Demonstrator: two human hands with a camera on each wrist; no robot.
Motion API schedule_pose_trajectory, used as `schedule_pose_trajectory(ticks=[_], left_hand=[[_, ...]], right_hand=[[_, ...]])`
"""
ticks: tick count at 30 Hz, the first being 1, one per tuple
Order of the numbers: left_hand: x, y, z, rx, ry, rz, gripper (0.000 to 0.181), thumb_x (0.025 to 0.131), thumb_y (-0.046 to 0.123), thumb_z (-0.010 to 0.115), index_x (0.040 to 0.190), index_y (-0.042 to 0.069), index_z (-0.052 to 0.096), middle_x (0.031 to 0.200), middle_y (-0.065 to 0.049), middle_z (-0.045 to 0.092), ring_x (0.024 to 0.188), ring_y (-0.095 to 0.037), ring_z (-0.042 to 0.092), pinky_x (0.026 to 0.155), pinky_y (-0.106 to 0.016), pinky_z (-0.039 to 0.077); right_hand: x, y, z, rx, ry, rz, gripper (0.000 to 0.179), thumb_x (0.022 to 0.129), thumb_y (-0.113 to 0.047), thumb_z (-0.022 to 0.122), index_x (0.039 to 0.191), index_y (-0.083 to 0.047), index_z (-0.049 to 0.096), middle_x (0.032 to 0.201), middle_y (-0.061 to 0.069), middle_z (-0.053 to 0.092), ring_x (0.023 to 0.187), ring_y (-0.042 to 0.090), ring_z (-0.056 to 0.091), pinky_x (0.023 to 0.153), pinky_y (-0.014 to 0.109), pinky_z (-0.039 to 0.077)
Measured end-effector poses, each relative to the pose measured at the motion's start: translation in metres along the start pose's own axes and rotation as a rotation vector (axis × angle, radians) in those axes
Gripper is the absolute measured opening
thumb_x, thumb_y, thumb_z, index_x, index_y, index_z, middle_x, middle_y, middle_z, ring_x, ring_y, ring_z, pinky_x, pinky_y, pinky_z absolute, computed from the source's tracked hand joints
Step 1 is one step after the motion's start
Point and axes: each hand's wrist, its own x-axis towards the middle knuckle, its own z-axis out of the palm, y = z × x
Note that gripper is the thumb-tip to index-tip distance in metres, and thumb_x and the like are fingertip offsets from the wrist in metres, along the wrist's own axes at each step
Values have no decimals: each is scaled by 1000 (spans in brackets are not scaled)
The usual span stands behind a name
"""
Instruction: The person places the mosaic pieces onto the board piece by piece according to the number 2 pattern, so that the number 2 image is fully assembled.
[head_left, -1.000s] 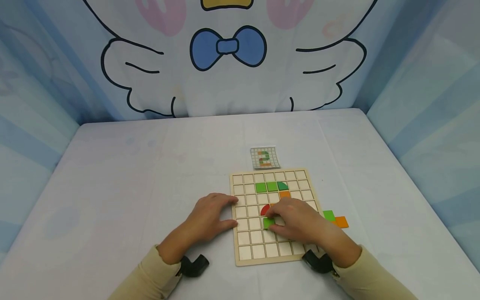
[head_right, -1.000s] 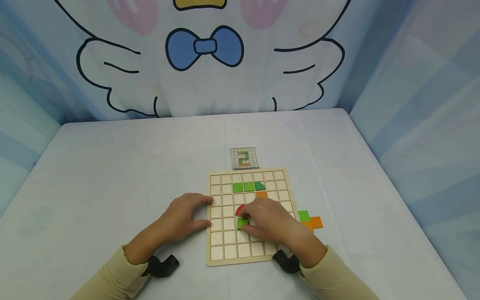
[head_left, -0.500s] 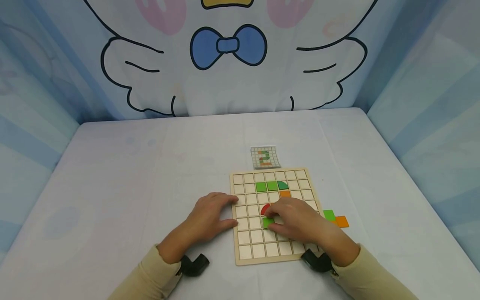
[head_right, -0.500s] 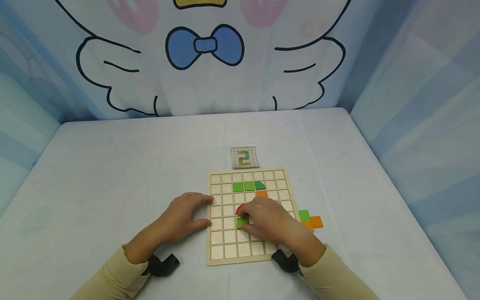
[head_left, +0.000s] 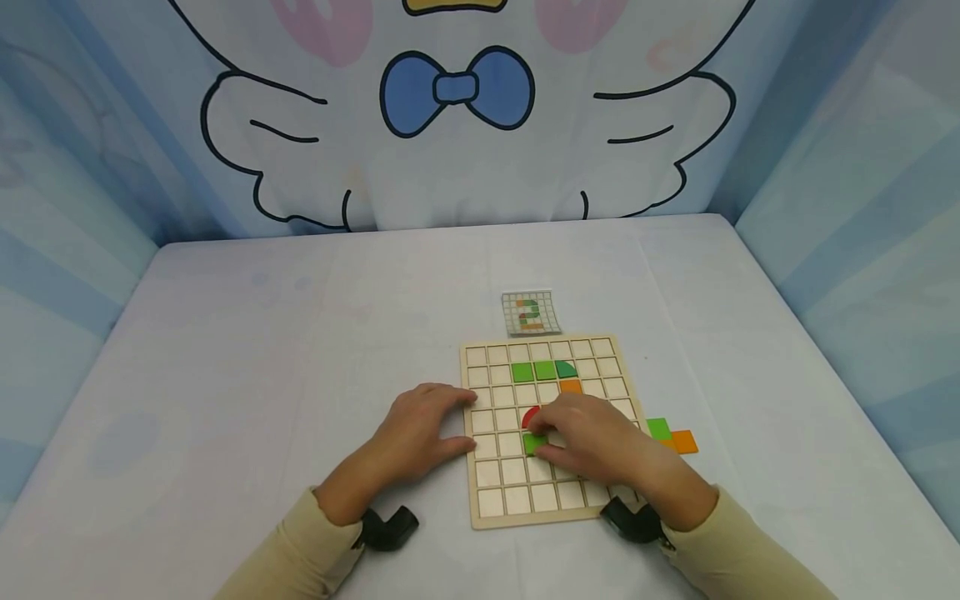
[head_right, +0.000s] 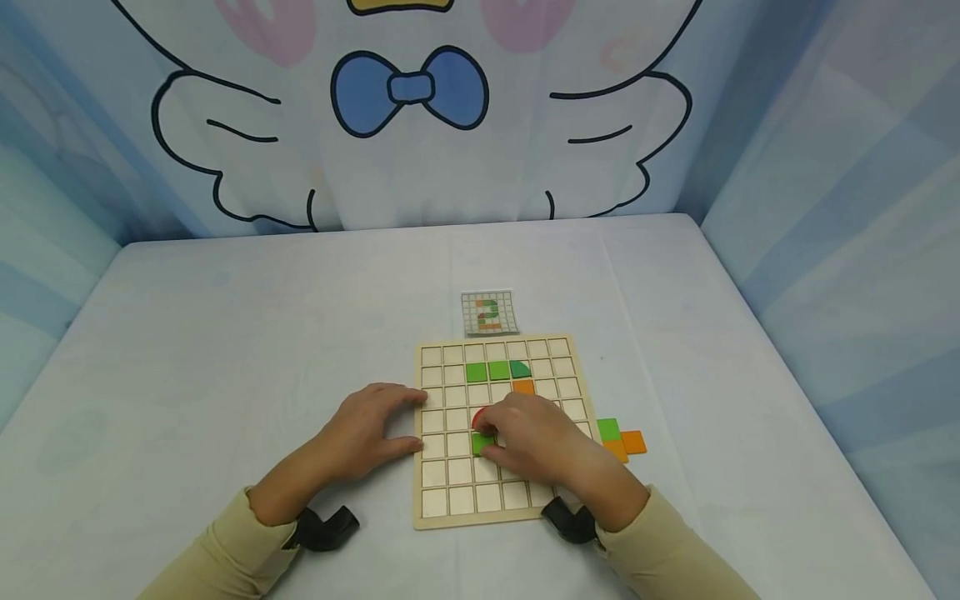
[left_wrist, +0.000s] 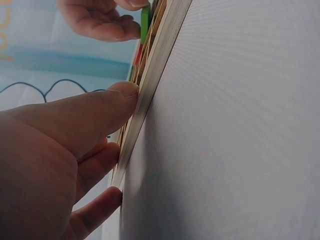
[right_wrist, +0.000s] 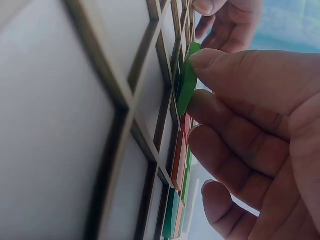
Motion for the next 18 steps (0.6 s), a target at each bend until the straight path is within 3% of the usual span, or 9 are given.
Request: schedule_pose_trajectory(ticks=[8, 18], left_hand=[[0, 0, 0, -1, 0, 0, 54, 83, 24, 84, 130, 8, 64, 126, -6, 64, 124, -29, 53, 104, -51, 40], [0, 0, -1, -5, -2, -3, 54, 83, 24, 84, 130, 8, 64, 126, -7, 64, 124, -30, 53, 104, -51, 40]], right_hand=[[3, -1, 0, -19, 15, -7, 8, 87, -12, 78, 95, -12, 74, 97, -7, 70, 85, 13, 61, 77, 33, 52], [3, -3, 0, 1, 5, 57, 11, 85, -14, 80, 95, -14, 74, 98, -8, 69, 86, 12, 61, 78, 32, 52]])
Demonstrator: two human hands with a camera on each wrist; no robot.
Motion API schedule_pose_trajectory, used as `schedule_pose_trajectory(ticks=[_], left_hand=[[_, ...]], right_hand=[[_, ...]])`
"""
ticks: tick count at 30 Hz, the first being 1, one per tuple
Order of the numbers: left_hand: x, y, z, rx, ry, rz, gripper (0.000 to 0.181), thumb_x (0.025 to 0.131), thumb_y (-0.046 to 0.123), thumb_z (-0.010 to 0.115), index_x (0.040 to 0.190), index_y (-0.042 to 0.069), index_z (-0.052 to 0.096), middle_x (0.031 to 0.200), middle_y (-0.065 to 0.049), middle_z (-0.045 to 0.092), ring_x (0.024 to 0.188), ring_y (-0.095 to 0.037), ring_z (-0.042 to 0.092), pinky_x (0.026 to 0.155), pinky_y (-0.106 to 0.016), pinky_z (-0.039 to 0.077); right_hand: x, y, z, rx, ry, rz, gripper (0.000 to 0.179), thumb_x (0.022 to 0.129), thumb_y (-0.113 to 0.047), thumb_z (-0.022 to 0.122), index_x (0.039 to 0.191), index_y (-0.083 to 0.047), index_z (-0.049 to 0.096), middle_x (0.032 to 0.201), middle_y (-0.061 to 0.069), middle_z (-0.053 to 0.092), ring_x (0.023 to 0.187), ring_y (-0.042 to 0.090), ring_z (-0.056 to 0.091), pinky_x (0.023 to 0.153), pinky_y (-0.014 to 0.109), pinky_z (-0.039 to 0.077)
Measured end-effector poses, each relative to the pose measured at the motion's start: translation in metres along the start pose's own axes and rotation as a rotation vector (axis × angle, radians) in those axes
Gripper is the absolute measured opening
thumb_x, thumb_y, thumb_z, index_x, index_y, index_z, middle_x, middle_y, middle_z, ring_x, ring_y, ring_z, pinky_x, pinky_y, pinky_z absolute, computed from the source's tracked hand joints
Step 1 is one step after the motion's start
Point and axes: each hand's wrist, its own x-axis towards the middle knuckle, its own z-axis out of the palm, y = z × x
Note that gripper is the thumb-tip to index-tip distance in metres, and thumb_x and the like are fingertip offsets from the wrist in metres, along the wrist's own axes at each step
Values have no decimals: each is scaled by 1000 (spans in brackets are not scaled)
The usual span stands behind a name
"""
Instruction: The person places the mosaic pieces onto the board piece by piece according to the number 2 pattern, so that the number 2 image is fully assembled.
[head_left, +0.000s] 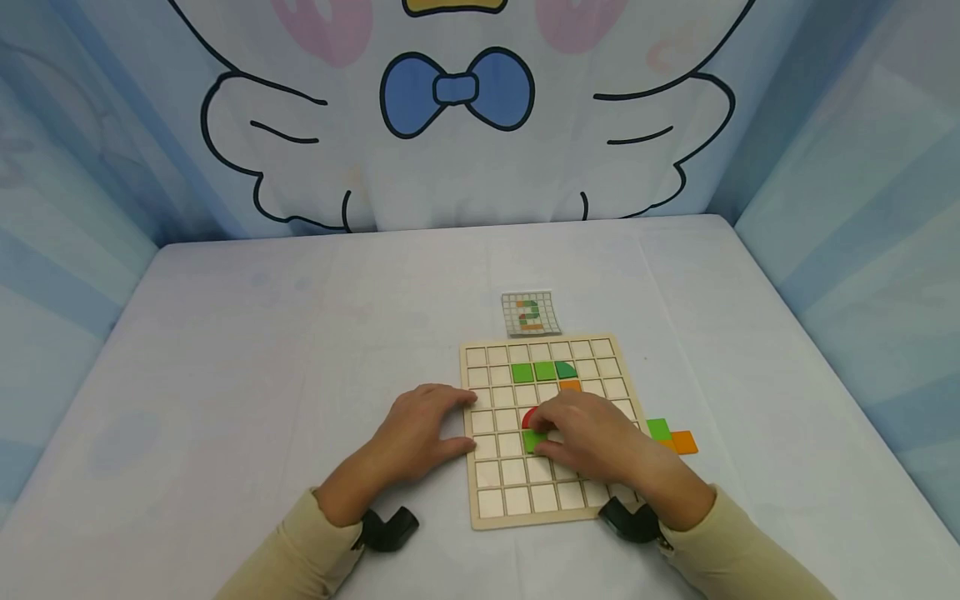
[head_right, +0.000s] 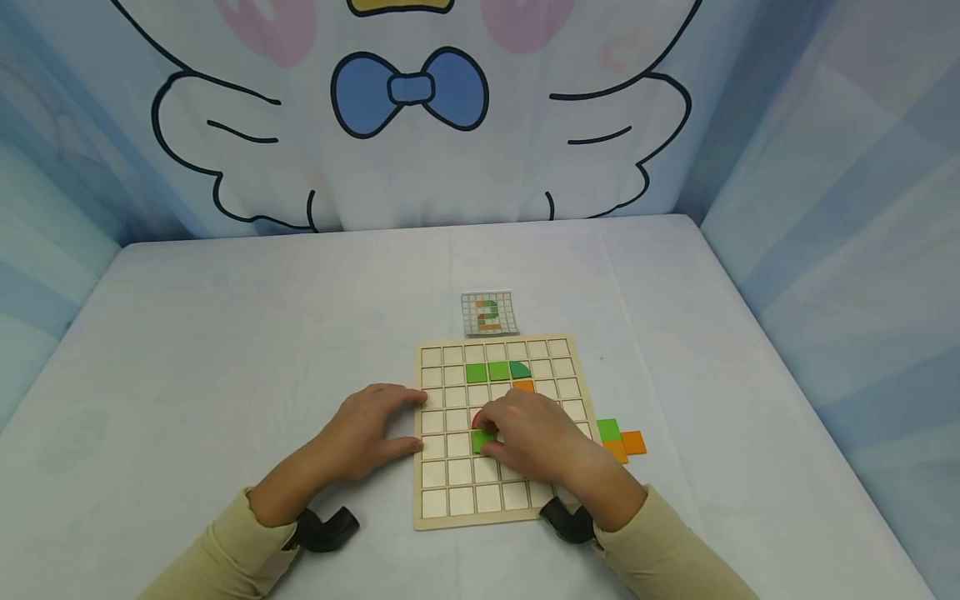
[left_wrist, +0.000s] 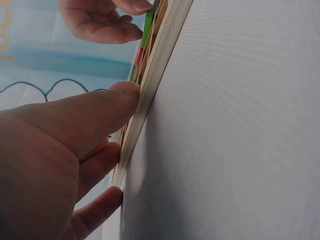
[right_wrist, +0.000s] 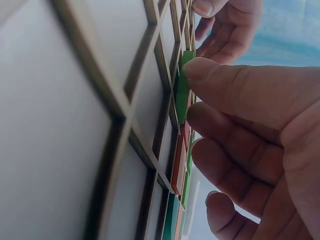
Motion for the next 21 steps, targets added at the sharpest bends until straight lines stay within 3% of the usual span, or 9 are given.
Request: schedule_pose_trajectory(ticks=[13, 21], left_hand=[[-1, 0, 0, -4, 6, 17, 53, 83, 24, 84, 130, 7, 64, 126, -7, 65, 124, -30, 54, 103, -52, 40], [0, 0, 0, -1, 7, 16, 53, 83, 24, 84, 130, 7, 64, 126, -8, 65, 124, -31, 54, 103, -52, 40]], right_hand=[[-3, 3, -4, 47, -16, 43, 20, 87, -19, 78, 106, -15, 73, 101, -10, 67, 91, 11, 61, 83, 34, 51], [-8, 6, -12, 121, 24, 61, 27, 86, -21, 79, 112, -15, 72, 106, -6, 67, 93, 15, 61, 84, 37, 51]])
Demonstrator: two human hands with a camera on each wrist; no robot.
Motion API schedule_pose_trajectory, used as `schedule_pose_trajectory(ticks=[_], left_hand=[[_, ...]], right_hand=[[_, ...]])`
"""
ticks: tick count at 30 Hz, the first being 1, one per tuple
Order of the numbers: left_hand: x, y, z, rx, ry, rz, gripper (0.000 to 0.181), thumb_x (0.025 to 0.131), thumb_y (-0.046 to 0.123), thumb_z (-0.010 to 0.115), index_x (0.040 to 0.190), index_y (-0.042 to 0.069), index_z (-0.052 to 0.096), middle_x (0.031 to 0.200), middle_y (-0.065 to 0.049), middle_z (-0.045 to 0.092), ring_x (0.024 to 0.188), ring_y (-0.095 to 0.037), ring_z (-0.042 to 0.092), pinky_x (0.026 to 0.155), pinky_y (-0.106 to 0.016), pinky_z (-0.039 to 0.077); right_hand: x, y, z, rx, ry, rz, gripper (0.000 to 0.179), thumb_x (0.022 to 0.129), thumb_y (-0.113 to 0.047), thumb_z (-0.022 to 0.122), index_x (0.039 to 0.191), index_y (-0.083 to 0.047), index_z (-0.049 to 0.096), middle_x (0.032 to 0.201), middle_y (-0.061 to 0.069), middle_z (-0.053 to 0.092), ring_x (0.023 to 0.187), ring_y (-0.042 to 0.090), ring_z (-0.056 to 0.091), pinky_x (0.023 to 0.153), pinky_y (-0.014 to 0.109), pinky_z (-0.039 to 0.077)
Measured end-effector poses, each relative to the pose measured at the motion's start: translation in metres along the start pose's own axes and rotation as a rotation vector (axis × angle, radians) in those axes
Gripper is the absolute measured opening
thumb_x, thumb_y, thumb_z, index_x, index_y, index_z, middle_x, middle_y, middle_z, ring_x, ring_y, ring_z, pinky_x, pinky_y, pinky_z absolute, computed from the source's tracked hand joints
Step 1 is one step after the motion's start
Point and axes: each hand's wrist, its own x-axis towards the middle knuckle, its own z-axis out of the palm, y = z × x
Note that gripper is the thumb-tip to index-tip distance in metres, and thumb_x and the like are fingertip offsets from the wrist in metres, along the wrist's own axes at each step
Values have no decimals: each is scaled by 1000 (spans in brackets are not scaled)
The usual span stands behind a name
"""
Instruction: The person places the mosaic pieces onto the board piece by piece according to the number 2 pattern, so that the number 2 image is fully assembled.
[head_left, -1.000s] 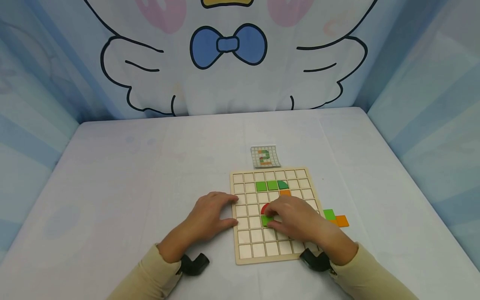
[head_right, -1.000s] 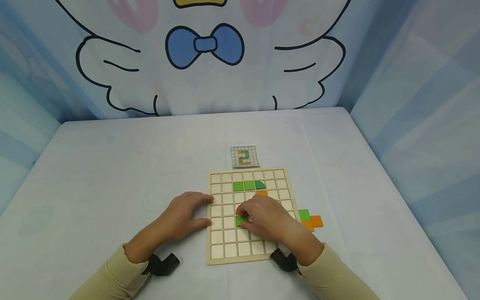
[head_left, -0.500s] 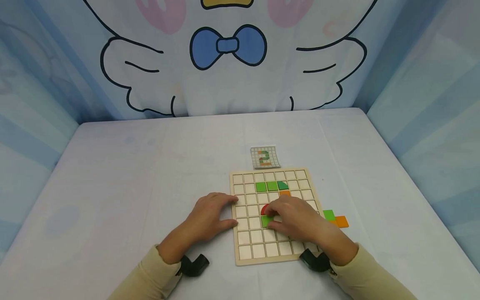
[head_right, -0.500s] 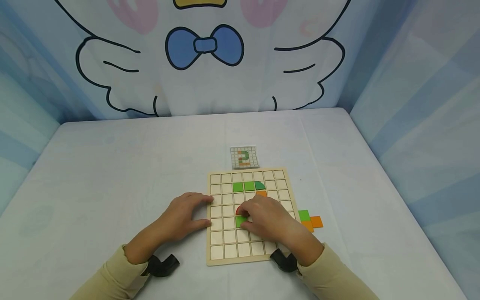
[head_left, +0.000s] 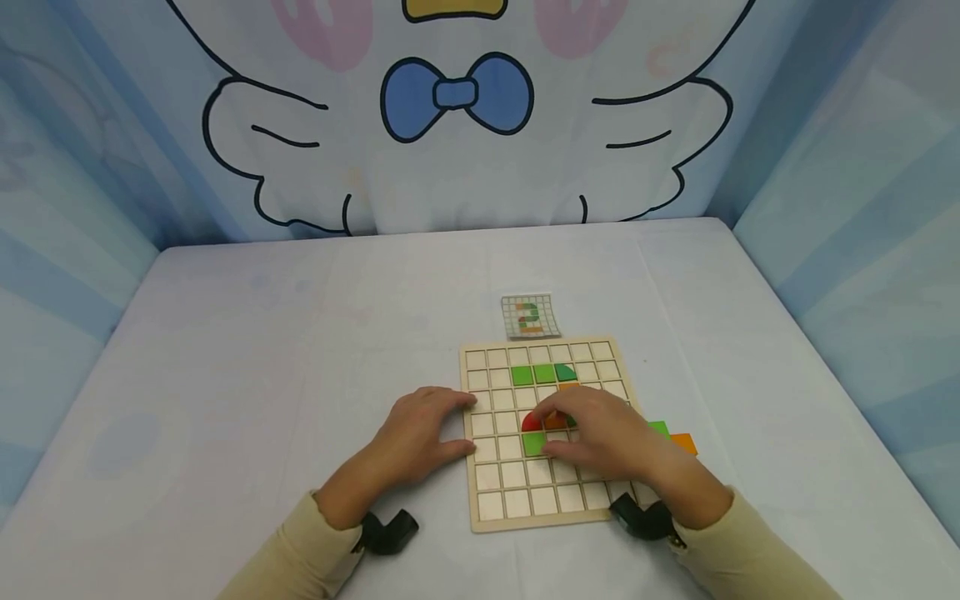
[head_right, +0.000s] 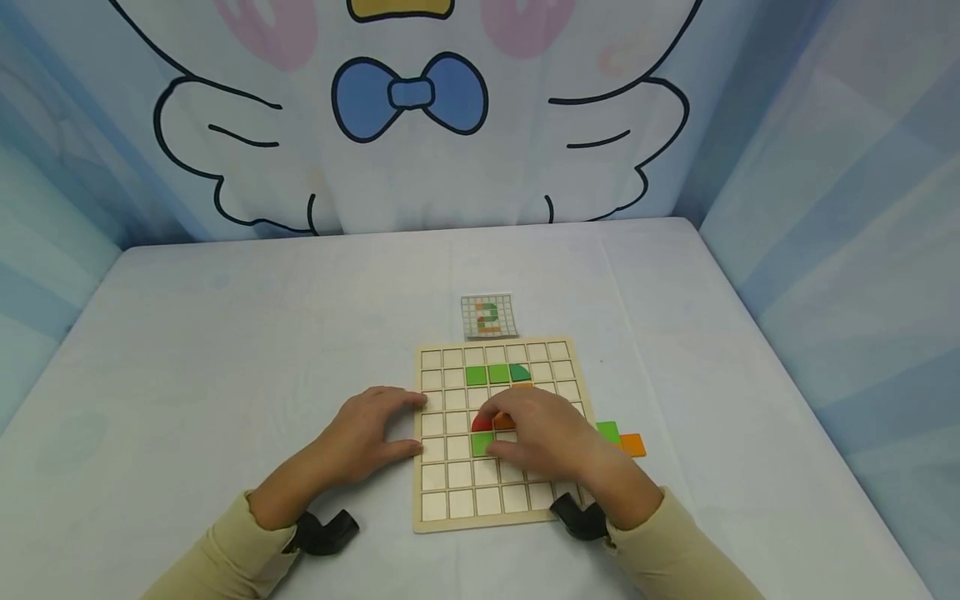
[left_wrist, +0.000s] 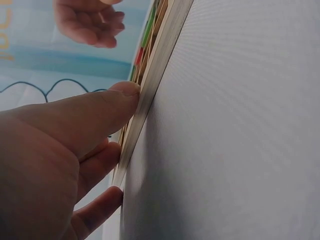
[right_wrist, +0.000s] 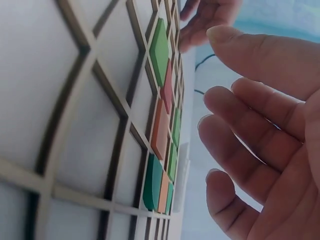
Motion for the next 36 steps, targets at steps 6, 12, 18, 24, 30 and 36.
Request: schedule_pose_trajectory(ticks=[6, 12, 18, 24, 30, 36], left_hand=[[-1, -2, 2, 6, 0, 4, 53, 83, 23, 83, 130, 6, 63, 126, -8, 64, 124, -31, 54, 103, -52, 40], [0, -2, 2, 11, 8, 24, 53, 83, 23, 83, 129, 6, 64, 125, -8, 65, 123, -31, 54, 102, -52, 41], [0, -2, 2, 19, 17, 31, 52, 83, 22, 84, 128, 6, 64, 124, -8, 65, 121, -30, 55, 101, -51, 42], [1, -1, 2, 22, 6, 16, 52, 83, 22, 83, 129, 6, 64, 125, -7, 65, 123, -30, 54, 102, -51, 41], [0, -1, 1, 22, 1, 3, 53, 83, 24, 84, 130, 7, 64, 126, -7, 65, 123, -30, 54, 102, -52, 41], [0, -1, 2, 18, 5, -1, 54, 83, 25, 84, 130, 8, 64, 126, -7, 65, 124, -30, 53, 103, -52, 41]], right_hand=[[-7, 9, -10, 34, -8, 43, 44, 87, -23, 79, 127, -9, 66, 124, 3, 67, 117, 28, 60, 99, 51, 47], [-19, 22, -22, 146, 38, 70, 53, 86, -24, 81, 134, -9, 64, 129, 3, 66, 123, 31, 58, 100, 55, 46], [-34, 34, -34, 144, 93, 143, 52, 84, -23, 83, 131, -11, 66, 130, 9, 65, 115, 37, 61, 93, 58, 50], [-53, 47, -43, 119, 94, 237, 52, 85, -23, 82, 132, -10, 64, 131, 15, 63, 106, 39, 61, 82, 54, 53], [-67, 61, -44, 95, 106, 275, 51, 85, -21, 82, 130, -7, 63, 120, 10, 66, 105, 32, 60, 83, 49, 52], [-74, 70, -43, 78, 109, 307, 46, 84, -19, 82, 126, -8, 65, 115, 6, 67, 105, 27, 59, 84, 41, 51]])
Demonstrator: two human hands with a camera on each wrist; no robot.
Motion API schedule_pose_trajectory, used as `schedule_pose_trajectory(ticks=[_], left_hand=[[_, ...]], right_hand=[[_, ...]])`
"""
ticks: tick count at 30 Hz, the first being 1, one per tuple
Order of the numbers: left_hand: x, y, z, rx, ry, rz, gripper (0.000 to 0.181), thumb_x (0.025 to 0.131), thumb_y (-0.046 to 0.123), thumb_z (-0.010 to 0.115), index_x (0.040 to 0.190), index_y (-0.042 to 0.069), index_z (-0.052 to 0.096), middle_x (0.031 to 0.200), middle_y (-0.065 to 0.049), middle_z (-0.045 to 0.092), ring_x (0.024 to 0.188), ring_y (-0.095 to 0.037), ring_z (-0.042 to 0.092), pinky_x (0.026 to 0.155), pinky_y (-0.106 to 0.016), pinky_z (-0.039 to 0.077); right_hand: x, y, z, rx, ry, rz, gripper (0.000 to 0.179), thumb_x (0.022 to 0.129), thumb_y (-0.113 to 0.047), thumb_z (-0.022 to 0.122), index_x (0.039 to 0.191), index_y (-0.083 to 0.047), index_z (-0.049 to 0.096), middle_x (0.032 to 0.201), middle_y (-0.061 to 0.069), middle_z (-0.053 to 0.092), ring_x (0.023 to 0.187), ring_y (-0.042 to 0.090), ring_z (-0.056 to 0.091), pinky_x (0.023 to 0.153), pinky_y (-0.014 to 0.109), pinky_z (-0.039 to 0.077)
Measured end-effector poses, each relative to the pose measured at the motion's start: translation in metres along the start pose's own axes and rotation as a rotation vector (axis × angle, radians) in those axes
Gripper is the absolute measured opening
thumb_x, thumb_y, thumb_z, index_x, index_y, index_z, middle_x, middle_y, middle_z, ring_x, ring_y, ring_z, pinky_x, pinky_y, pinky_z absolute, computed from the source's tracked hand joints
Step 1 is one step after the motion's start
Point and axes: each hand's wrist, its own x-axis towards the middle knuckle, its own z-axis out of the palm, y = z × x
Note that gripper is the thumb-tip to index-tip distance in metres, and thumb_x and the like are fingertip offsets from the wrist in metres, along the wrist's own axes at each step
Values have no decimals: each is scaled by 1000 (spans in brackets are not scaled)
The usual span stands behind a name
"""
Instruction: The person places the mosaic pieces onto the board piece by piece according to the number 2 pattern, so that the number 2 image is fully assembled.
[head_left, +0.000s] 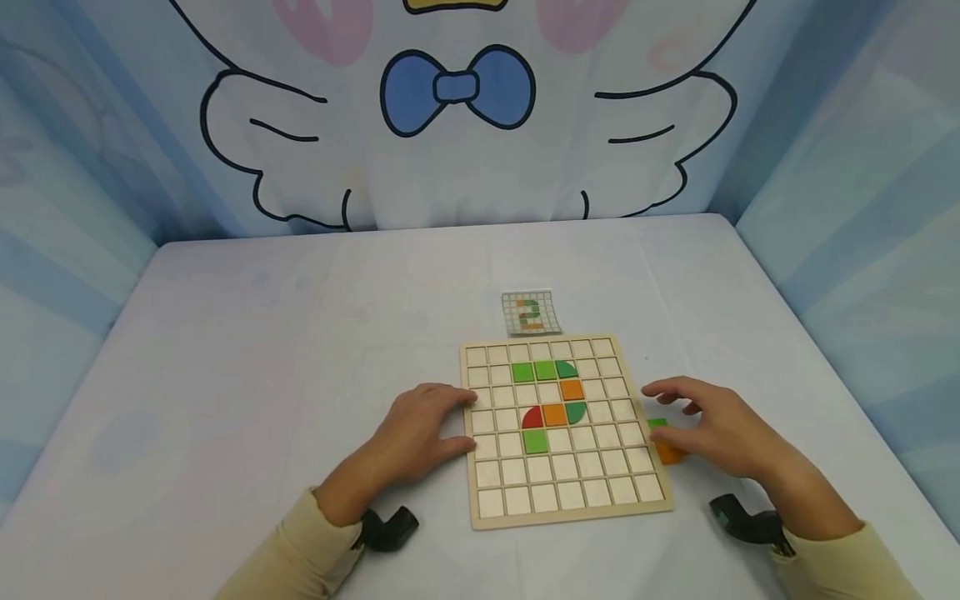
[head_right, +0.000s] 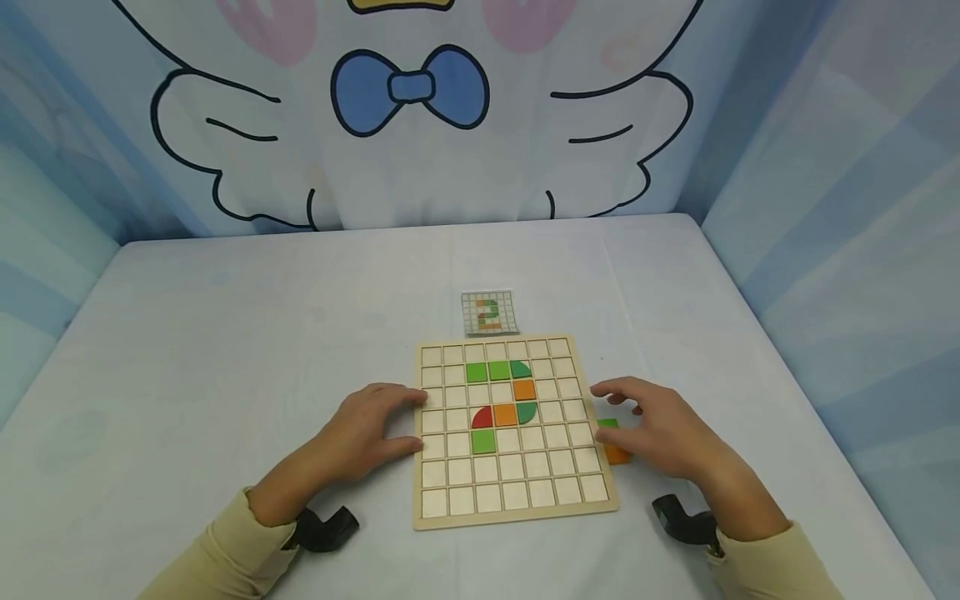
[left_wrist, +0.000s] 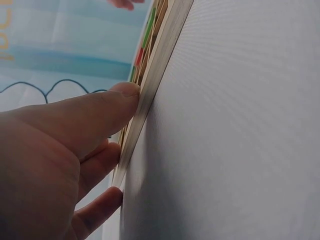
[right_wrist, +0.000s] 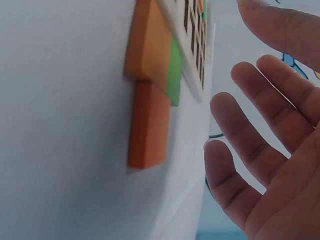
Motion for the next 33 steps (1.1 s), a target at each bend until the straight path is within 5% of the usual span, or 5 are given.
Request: schedule_pose_trajectory(ticks=[8, 33], left_hand=[[0, 0, 0, -6, -5, 0, 54, 83, 25, 84, 130, 8, 64, 126, -7, 65, 124, -30, 54, 103, -52, 40], [0, 0, 0, -3, 5, 12, 51, 84, 21, 83, 129, 6, 64, 125, -8, 65, 123, -30, 54, 102, -52, 41]], right_hand=[[0, 10, 2, -31, -31, 64, 45, 83, -17, 81, 123, -5, 65, 112, 7, 66, 102, 29, 59, 87, 49, 48], [6, 18, 2, -78, -66, 95, 43, 83, -22, 81, 120, -6, 67, 112, 9, 65, 100, 31, 58, 83, 48, 46]])
